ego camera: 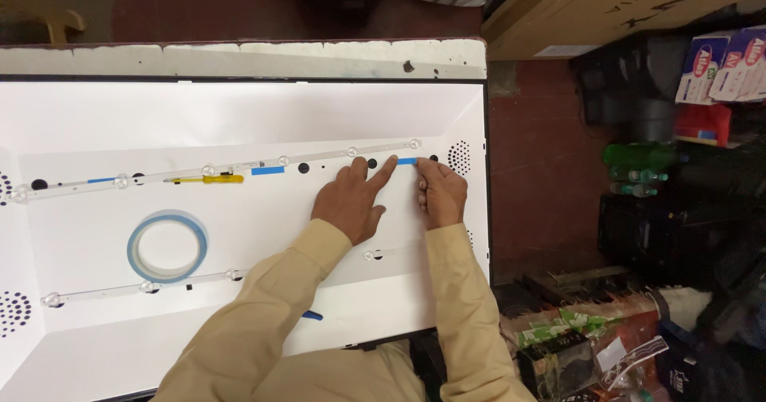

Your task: The person positions LED strip bars inside a white light panel frame, aligning them along the panel. They cut pieces of blue tape and press the tape over the strips to secure them in place, and use pliers to help trim and adjust the strips.

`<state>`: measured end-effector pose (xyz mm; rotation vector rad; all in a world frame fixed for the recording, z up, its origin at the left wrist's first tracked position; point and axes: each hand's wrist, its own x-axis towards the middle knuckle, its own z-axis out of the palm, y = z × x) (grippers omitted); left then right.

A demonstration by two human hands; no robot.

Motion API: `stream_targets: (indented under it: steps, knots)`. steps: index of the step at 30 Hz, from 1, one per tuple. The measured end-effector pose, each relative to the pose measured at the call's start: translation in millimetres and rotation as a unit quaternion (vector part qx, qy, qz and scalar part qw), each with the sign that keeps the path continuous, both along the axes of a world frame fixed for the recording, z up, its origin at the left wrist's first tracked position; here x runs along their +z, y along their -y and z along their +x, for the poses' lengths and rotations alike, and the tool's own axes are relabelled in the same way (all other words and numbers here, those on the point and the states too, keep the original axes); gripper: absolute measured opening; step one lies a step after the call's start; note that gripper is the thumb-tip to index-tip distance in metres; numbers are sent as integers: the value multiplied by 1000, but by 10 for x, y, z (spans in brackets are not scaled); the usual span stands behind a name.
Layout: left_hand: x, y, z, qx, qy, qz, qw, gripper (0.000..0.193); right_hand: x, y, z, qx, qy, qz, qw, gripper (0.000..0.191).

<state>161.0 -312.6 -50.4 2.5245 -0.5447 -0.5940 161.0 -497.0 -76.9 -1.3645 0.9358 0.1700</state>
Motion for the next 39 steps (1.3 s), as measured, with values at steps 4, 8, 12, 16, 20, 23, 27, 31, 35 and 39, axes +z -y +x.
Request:
stream_targets:
  steps: [4,8,12,16,20,23,27,31,35,39]
  knots:
    - [28,-7,26,0,-21,3,1000,88,-3,-20,11,-3,7,-3,1000,19]
    - [27,-15,24,-1,-14,4,1000,87,-17,-26,-1,-4,11,-5,1000,18]
    - [7,-17,22,-3,-16,3,1000,85,-28,-30,-2,-10,1,-14,1000,18]
    - [-14,-19,36,-4,-32,7,999,85,-15,-50,8,-4,4,-28,1000,18]
    - [-9,-16,48,0,-27,8,1000,83,46,-83,10,1,3,-42,999,18]
    - [16,-9,51,-6,-45,18,999,84,107,-119,22,3,-7,-64,998,21]
    - [53,10,42,-2,-60,34,998,83,141,-192,76,20,-42,-158,986,20]
    - [57,9,22,10,-41,26,999,84,134,-225,73,43,25,-187,981,22]
    - [57,1,-16,22,-40,17,999,83,106,-226,57,45,18,-245,968,22]
    - [85,-6,-51,29,-42,16,999,85,109,-226,28,-16,88,-339,937,43]
